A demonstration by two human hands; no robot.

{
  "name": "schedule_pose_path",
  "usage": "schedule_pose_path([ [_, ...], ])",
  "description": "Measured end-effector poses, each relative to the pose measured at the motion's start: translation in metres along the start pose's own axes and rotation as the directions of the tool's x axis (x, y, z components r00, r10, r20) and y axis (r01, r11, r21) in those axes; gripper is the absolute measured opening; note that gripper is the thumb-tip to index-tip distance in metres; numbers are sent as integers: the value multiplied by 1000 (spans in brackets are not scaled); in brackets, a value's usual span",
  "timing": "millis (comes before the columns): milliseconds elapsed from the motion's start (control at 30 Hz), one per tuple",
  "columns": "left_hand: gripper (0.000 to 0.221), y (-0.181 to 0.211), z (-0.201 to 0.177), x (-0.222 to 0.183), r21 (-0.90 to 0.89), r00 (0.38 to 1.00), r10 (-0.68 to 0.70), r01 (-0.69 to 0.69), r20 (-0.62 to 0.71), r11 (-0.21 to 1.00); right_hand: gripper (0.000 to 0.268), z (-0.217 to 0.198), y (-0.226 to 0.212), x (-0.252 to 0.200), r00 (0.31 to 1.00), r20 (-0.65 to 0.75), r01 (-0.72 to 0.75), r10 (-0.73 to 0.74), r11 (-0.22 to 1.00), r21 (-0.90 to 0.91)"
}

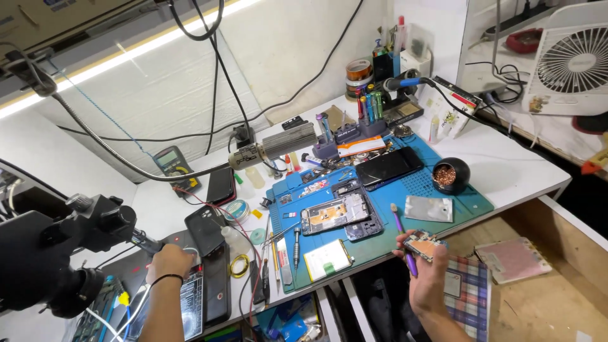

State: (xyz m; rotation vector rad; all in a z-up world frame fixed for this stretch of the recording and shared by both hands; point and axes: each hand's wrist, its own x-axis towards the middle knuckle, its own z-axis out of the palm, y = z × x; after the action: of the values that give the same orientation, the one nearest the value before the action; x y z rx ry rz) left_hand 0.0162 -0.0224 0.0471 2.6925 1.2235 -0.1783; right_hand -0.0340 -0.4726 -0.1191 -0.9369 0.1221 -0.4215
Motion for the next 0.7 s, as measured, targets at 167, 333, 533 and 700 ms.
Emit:
schedule_pose_path([
  [167,36,5,20,-7,-259,903,331,-400,-273,879,79,1,0,1,999,-17,-30,30,999,21],
  [333,70,39,30,-57,-568,931,340,-351,-129,745,77,0,5,1,1000,-20,-15,16,999,45],
  [533,50,58,57,-46,-471,920,342,-392,-191,791,78,-3,13,1,995,-87,-35,44,994,104],
  [700,53,61,48,-59,-447,956,272,-290,-107,846,76,0,10,2,993,-101,-44,55,993,109],
])
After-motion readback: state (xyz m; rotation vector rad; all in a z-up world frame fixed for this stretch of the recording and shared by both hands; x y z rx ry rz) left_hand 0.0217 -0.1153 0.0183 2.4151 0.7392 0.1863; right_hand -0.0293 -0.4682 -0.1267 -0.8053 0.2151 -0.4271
